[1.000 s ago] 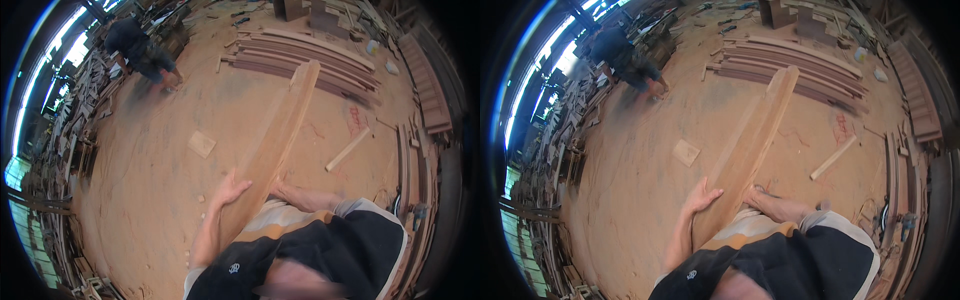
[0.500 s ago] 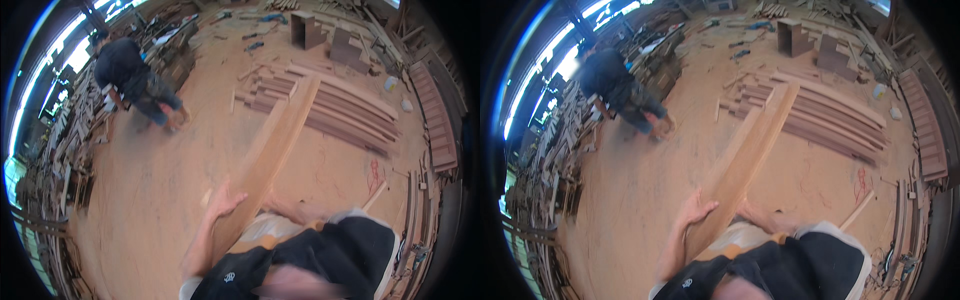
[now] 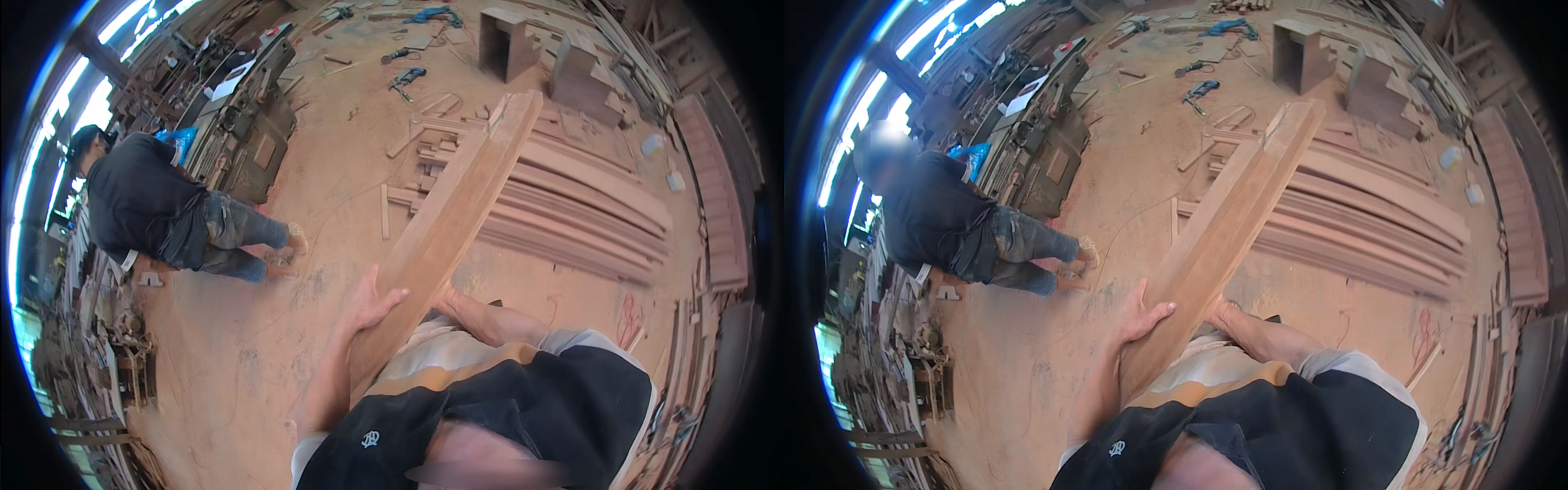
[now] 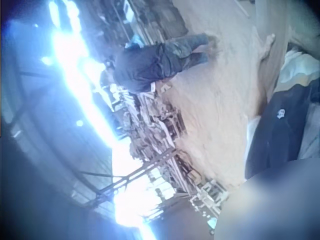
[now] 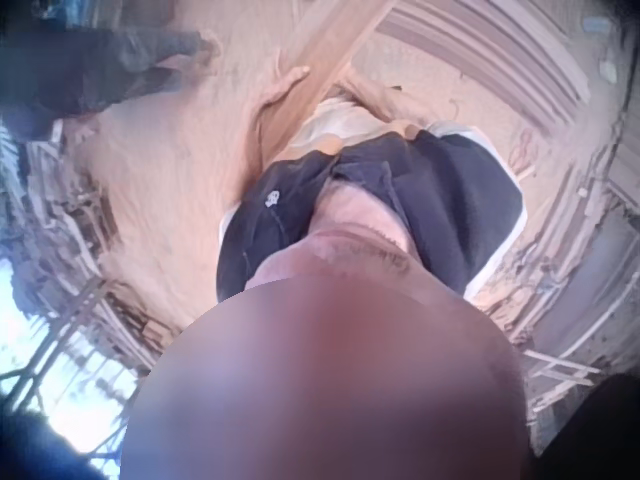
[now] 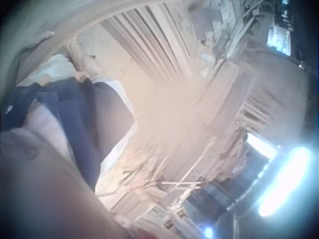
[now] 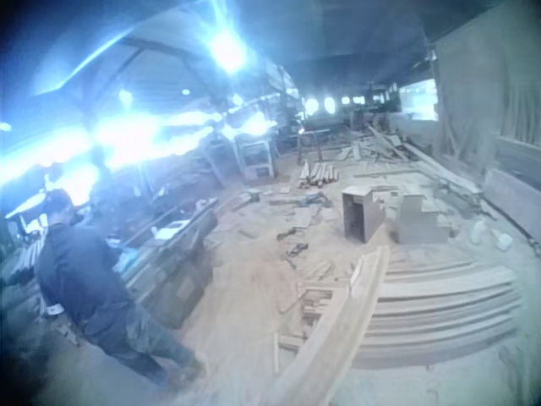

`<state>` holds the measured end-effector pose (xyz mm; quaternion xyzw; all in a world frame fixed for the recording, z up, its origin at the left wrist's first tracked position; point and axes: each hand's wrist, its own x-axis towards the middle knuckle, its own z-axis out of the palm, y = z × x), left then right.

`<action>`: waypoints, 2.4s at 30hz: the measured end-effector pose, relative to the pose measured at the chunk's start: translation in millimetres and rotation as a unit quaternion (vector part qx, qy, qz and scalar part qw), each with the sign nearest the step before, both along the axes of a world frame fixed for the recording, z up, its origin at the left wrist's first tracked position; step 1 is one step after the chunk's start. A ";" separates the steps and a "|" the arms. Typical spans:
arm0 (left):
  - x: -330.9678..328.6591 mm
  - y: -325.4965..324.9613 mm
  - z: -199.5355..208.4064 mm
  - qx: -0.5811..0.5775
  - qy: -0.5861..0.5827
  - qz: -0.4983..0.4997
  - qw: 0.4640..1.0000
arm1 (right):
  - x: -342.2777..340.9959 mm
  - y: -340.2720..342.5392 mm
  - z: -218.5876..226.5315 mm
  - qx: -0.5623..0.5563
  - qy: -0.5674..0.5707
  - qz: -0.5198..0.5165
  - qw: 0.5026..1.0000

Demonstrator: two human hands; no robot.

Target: The person picks up and moves various wooden planks and offcuts in a cluttered workshop. They use a tape measure to check the length of a plank and briefly interact with another person who is working on a separate piece of wood.

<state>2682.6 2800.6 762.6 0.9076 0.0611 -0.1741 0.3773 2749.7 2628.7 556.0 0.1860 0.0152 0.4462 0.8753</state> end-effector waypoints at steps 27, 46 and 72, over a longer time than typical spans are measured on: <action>773.1 325.0 19.7 -0.070 0.086 -0.030 0.993 | 731.1 310.3 34.8 -0.338 0.067 -0.100 0.933; 1204.8 427.6 -76.4 -0.130 -0.022 0.043 0.990 | 1203.4 403.0 -26.2 -0.328 0.097 -0.065 0.938; 2103.2 534.1 25.7 0.043 -0.066 -0.022 0.997 | 2055.0 541.8 10.9 -0.311 0.023 -0.079 0.947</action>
